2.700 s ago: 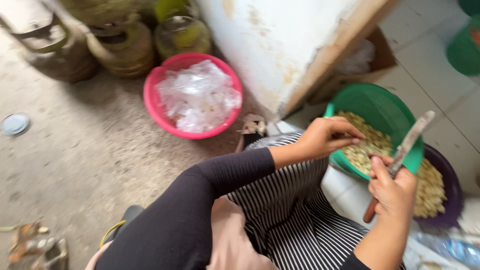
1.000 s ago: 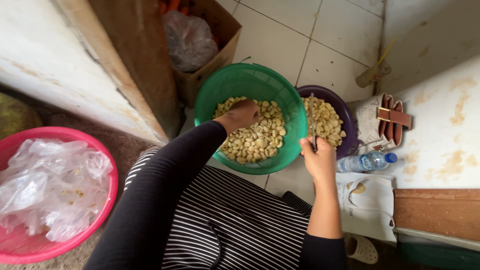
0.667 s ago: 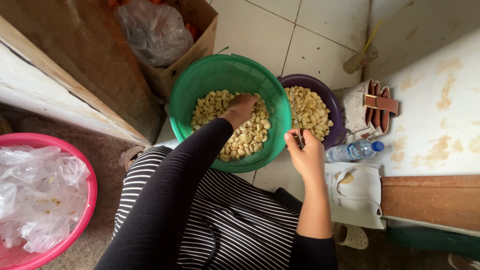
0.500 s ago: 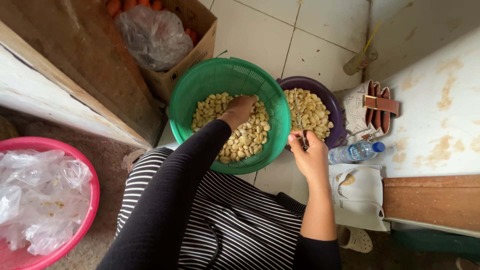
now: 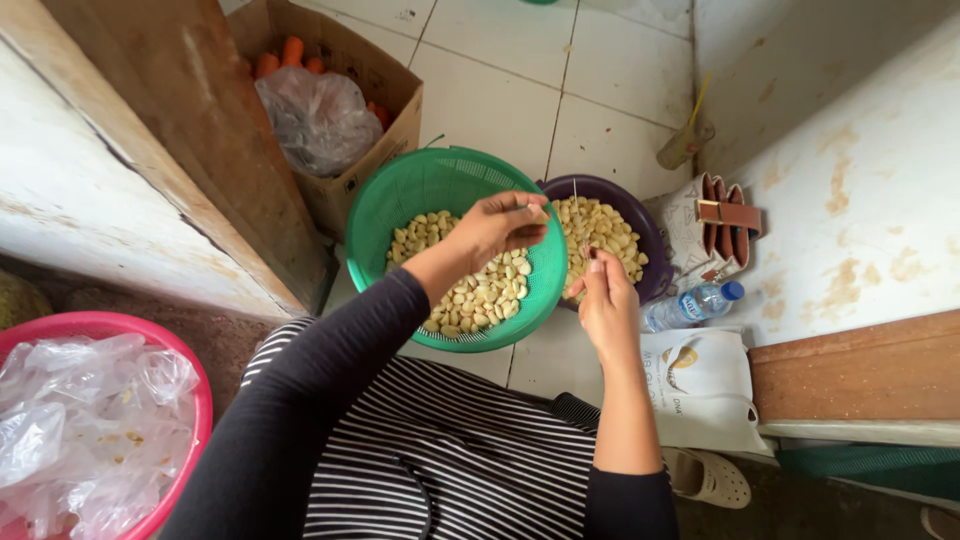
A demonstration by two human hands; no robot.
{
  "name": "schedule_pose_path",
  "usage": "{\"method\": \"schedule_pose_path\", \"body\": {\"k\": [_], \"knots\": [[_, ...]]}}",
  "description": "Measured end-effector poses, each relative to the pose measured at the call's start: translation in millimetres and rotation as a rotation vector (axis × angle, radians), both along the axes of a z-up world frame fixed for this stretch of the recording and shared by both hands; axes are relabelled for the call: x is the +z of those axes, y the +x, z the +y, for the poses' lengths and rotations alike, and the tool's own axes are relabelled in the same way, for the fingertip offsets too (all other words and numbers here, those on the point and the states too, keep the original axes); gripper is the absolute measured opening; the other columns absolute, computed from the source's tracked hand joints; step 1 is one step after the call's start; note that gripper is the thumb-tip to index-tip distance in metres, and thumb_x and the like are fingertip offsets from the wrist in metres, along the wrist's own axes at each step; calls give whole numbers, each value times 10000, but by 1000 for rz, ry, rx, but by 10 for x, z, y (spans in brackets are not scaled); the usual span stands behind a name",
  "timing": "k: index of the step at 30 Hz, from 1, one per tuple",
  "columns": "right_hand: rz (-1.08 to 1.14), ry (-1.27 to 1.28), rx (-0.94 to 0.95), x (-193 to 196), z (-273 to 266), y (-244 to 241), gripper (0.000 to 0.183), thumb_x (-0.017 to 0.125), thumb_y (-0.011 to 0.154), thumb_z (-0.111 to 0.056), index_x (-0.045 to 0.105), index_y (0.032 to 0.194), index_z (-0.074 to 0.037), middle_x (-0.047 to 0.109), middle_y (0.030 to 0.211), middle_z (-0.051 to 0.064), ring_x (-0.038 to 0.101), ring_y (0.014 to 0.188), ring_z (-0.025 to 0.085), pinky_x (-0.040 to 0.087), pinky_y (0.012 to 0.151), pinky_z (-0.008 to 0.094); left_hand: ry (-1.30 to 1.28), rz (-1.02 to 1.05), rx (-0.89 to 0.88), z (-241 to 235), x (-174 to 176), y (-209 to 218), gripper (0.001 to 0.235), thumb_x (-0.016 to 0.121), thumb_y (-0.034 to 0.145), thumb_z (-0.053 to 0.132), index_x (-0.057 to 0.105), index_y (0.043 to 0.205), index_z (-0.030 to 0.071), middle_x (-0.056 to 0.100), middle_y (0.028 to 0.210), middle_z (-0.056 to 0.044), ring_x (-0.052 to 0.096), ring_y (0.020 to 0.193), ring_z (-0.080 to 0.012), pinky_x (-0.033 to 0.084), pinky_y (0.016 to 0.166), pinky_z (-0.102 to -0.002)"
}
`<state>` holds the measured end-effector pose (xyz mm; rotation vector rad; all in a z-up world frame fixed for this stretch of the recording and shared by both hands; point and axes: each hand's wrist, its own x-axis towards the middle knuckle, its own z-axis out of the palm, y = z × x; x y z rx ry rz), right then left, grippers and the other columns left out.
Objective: The person sits on the floor and peels cashew nuts one by one using a knife. They pick each nut from a green basket, remove the skin, and place the peeled nut into a purple bowl. The discarded skins are placed into a pink basket.
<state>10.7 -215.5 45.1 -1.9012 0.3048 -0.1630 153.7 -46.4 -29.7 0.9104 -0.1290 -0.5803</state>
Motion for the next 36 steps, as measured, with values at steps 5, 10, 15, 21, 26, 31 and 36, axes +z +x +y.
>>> {"method": "schedule_pose_path", "body": {"k": [5,10,15,21,26,31,36], "knots": [[-120,94,98,119,214,-193,388,460,1072,-207,542,1415,-46,579,760,11,397,487,23,320,426,205,-186,2,25,169,311,-503,132,599,988,41,601,1116,12,670,1119,-81,715,1064,-254,607,986,-370],[-150,169,207,214,396,-436,382,468,1073,-188,537,1417,-37,575,766,18,397,492,22,313,427,193,-177,-45,33,363,438,-1002,136,647,975,13,584,1095,16,672,1109,-82,718,1142,-246,588,1001,-359],[-187,183,312,211,538,-576,408,500,1059,-149,512,1454,-48,580,786,8,407,519,14,330,451,187,-152,-143,44,467,486,-1218,278,663,969,24,624,1244,35,679,1183,-54,671,1113,-170,558,1020,-330],[-276,96,377,252,636,-630,436,539,1054,-132,528,1484,-63,593,790,2,422,566,11,357,496,187,-226,-163,2,595,516,-1216,288,653,987,46,647,1274,30,703,1176,-68,701,1108,-160,568,1029,-332],[-336,-71,367,283,665,-644,455,557,1044,-128,529,1495,-82,600,768,-22,434,579,6,388,525,185,-197,-160,3,641,498,-1163,317,651,987,48,658,1303,27,715,1141,-60,691,1058,-156,566,999,-331],[-346,-97,343,302,678,-649,445,562,1052,-122,546,1495,-87,593,775,-12,449,602,26,406,566,206,-159,-173,-13,641,487,-1134,287,645,999,50,654,1283,15,715,1137,-49,691,1060,-150,571,1007,-330],[-435,-291,295,344,710,-638,429,587,1031,-105,581,1458,-67,635,787,14,603,702,72,519,683,235,-136,-184,-12,629,498,-1114,283,654,990,58,657,1269,6,724,1123,-53,698,1040,-152,573,987,-323]]}}
